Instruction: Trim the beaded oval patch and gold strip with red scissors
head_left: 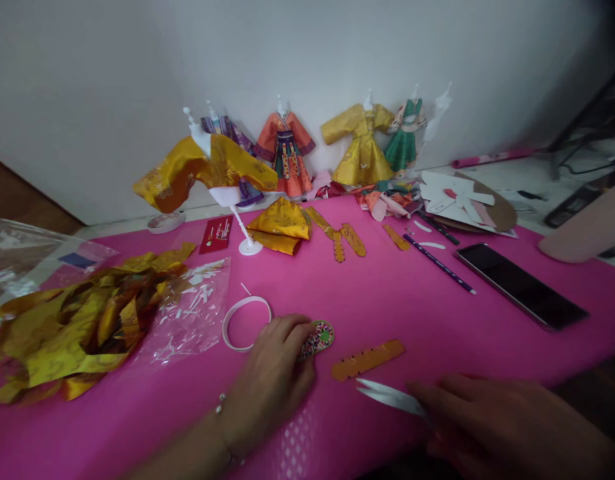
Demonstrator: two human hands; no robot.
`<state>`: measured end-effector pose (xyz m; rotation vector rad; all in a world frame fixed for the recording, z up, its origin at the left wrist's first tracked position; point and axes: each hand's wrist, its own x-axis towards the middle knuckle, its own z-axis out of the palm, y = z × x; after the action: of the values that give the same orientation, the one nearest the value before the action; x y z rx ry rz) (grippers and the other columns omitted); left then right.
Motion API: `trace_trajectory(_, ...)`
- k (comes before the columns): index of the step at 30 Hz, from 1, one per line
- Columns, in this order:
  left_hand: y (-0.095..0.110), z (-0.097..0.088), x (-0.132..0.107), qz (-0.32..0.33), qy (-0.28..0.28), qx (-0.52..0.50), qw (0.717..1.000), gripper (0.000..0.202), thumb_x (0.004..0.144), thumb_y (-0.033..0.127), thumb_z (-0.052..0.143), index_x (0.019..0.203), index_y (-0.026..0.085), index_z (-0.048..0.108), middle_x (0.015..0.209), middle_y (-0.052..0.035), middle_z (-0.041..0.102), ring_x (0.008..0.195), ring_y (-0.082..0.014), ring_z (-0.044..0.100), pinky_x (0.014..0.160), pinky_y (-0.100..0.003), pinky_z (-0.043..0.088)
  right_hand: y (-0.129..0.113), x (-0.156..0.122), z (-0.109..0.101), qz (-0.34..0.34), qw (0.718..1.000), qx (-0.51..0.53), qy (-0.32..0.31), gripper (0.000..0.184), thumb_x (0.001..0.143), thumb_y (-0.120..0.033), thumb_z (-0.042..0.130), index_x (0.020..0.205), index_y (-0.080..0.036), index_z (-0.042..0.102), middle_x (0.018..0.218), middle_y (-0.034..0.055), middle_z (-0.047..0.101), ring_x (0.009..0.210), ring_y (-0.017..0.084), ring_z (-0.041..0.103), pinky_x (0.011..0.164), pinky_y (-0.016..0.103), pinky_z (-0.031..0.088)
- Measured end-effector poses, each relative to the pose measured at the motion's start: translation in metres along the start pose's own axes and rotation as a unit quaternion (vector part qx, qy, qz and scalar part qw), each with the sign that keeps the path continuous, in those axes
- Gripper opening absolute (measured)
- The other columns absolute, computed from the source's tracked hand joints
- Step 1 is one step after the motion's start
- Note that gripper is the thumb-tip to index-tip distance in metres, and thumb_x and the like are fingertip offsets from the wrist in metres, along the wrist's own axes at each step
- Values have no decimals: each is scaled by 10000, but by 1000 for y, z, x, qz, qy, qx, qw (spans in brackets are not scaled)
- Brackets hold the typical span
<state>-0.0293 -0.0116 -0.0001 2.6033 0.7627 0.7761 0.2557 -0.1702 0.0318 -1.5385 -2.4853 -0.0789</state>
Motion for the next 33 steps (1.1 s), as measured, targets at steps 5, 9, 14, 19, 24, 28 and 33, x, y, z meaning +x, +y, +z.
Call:
trace_trajectory(5, -6, 1, -2, -29, -7, 10, 1000, 244, 1032, 219, 694, 1267, 238, 634, 1241, -106, 729, 1077, -298, 739, 933, -465, 636, 1, 0, 2, -7, 1000, 3, 10, 314, 808, -101, 548, 1047, -292, 617, 727, -94, 743, 475, 140, 714, 382, 325, 407)
trace_trajectory(9, -3, -1, -1, -36, -20, 22, 999, 305, 1024, 279, 724, 1300, 233, 601, 1272, -129, 692, 1103, -320, 720, 929, -485, 638, 3, -2, 3, -7, 1000, -1, 15, 278, 834, -106, 545, 1030, -299, 583, 723, -100, 733, 468, 135, 705, 369, 341, 382)
trace_trajectory(14, 6, -4, 3, -33, -23, 51, 998, 421, 887, 185, 656, 1304, 193, 590, 1211, -154, 678, 1053, -351, 695, 872, -524, 624, 2, -1, 4, -8, 999, 3, 31, 317, 850, -103, 518, 1090, -304, 566, 729, -109, 733, 463, 136, 700, 382, 341, 367)
trace_trajectory(19, 9, -5, 1, -41, -47, 64, 996, 280, 957, 206, 635, 1236, 201, 603, 1039, -98, 684, 903, -317, 665, 794, -507, 586, 1, 2, 3, -4, 998, 9, 58, 311, 845, -89, 486, 1060, -300, 563, 697, -104, 719, 445, 127, 688, 376, 330, 371)
trace_trajectory(24, 6, -4, -1, -9, -26, 23, 999, 333, 999, 258, 720, 1289, 213, 563, 1076, -92, 707, 934, -303, 684, 823, -465, 582, 1, 2, 4, 0, 998, -4, 62, 277, 858, -83, 473, 1006, -297, 567, 679, -98, 710, 431, 116, 682, 369, 325, 380)
trace_trajectory(28, 9, -9, 5, 21, -24, 17, 999, 348, 962, 122, 605, 1293, 224, 566, 1198, -123, 701, 1057, -317, 677, 908, -493, 568, -1, 2, 3, -13, 998, -10, 59, 248, 875, -108, 467, 997, -298, 571, 667, -106, 697, 422, 113, 674, 365, 334, 371)
trace_trajectory(33, 13, -16, 9, 85, -48, -23, 995, 495, 799, -12, 522, 1221, 242, 569, 1175, -88, 707, 1083, -292, 661, 938, -458, 569, 0, 0, 2, -2, 998, -7, 55, 296, 852, -81, 447, 1007, -301, 569, 679, -98, 703, 429, 121, 680, 366, 345, 361)
